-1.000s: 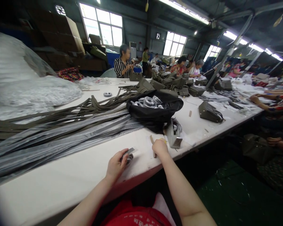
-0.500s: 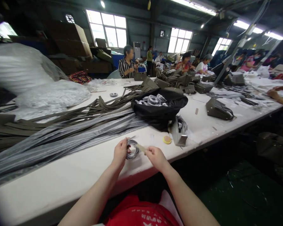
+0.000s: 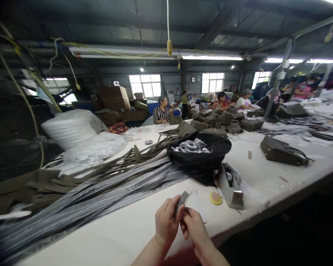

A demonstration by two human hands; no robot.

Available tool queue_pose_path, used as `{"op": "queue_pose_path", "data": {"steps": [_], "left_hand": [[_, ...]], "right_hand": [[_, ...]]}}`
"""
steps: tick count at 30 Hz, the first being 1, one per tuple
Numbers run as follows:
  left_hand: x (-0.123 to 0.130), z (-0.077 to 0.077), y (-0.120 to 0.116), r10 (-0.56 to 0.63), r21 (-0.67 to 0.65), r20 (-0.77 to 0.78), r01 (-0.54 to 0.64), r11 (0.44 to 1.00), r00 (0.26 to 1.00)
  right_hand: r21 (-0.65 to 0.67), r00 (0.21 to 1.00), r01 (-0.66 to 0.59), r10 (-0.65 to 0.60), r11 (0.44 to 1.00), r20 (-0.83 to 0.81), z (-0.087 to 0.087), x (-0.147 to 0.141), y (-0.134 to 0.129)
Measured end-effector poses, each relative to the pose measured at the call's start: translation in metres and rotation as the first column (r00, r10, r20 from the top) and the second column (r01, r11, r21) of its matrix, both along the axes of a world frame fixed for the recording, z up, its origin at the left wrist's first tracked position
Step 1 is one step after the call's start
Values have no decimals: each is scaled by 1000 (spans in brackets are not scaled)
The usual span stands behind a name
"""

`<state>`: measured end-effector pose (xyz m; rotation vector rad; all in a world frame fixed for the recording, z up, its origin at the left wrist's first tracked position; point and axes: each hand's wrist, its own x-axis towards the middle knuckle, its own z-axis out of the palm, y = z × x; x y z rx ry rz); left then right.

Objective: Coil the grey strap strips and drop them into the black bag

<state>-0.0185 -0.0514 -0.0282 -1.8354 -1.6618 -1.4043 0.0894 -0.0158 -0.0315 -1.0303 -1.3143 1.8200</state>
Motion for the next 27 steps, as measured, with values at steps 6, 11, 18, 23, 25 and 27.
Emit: {"op": "queue_pose_path", "data": {"steps": [6,11,18,23,25,27], "left_hand": [[-2,8,1,47,-16,-86,-49,999,995],[11,5,-3,-37,-17,-45,36,999,998],[15,8,-2,15,-138,429,50,989,903],[19,-1,2,2,-201,571,137,970,821],[18,-7,4,-3,-220,598,167,961,801],[14,-11,6,34,-243,612,146,959,790]], "right_hand": [[-284,962,-100,20,954,-271,1,5,-17],[-491,961,23,-155,871,-231,-5,2,-12],[-414,903,-81,-109,907,-416,-5,3,-16],[-293,929,-77,-39,953,-369,-2,5,-14],[-255,943,-71,-18,964,-331,1,6,-14],[-201,954,-71,8,977,-301,5,8,-18]]}}
